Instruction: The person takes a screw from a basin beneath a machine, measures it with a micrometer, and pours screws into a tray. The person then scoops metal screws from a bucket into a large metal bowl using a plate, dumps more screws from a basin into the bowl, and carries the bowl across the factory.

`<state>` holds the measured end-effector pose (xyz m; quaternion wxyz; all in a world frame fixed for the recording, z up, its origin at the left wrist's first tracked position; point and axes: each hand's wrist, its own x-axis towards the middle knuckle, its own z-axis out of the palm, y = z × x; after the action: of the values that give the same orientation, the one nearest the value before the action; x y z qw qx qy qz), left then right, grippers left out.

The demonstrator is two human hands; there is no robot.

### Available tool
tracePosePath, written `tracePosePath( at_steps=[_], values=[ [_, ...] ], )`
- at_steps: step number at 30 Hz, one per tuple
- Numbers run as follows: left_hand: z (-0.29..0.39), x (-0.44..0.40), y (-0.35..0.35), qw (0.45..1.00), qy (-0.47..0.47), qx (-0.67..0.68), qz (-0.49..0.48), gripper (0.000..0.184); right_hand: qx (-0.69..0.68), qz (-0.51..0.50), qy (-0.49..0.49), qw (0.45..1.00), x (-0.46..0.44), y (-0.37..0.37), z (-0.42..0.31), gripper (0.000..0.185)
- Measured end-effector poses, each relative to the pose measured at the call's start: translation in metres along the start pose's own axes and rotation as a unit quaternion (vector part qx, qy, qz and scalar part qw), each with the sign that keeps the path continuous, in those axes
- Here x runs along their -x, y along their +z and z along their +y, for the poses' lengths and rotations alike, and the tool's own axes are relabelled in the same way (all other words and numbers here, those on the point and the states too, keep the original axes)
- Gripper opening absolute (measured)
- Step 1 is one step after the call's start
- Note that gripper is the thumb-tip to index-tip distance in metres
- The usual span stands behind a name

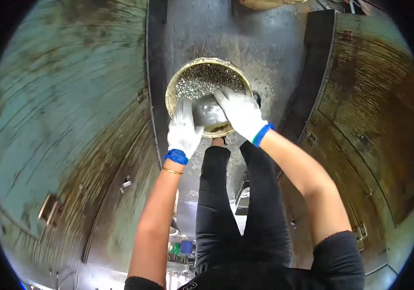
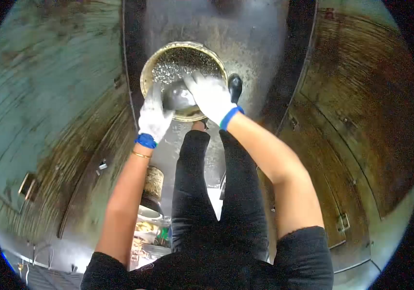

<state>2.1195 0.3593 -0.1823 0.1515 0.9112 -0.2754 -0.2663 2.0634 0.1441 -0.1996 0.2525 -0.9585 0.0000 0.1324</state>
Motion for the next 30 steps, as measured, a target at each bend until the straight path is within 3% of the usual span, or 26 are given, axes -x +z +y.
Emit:
tracePosePath(
  at_steps=[3, 5, 10, 12, 17, 19, 21, 23, 25, 30],
  values=[
    [-0.013, -0.021, 0.023, 0.997, -0.008, -0.077, -0.014, 0.097, 0.038, 0.003, -0.07, 0.997, -0.051, 0.015, 0.004, 0.042],
    [-0.024, -0.039, 0.039, 0.997, -0.026, -0.063, 0.043, 0.095, 0.027, 0.082, -0.151, 0.985, -0.075, 0.033, 0.018, 0.042],
    [-0.034, -0.075, 0.082, 0.993, 0.023, -0.012, 0.117, 0.085, 0.035, 0.013, -0.153, 0.987, -0.083, 0.056, 0.052, 0.042],
    [-0.034, -0.087, 0.093, 0.994, 0.046, -0.006, 0.095, 0.077, 0.079, 0.004, -0.038, 0.996, -0.065, 0.069, 0.056, 0.043],
    [-0.047, -0.117, 0.081, 0.987, 0.135, 0.05, 0.069, 0.07, 0.034, -0.003, 0.1, 0.994, -0.048, 0.08, 0.043, 0.041],
    [-0.054, -0.133, 0.082, 0.984, 0.167, 0.054, -0.011, 0.066, 0.039, 0.014, 0.157, 0.987, -0.043, 0.083, 0.04, 0.039],
    [-0.056, -0.142, 0.08, 0.981, 0.183, 0.058, -0.014, 0.061, 0.043, -0.013, 0.192, 0.98, -0.041, 0.086, 0.037, 0.037],
    [-0.051, -0.153, 0.076, 0.975, 0.174, 0.06, -0.125, 0.057, 0.018, -0.035, 0.215, 0.976, -0.037, 0.084, 0.041, 0.036],
    [-0.047, -0.157, 0.077, 0.97, 0.178, 0.062, -0.153, 0.052, 0.018, -0.005, 0.199, 0.98, -0.03, 0.091, 0.047, 0.037],
    [-0.049, -0.161, 0.074, 0.94, 0.176, 0.032, -0.292, 0.05, -0.075, -0.11, 0.197, 0.971, -0.018, 0.096, 0.047, 0.043]
  ],
)
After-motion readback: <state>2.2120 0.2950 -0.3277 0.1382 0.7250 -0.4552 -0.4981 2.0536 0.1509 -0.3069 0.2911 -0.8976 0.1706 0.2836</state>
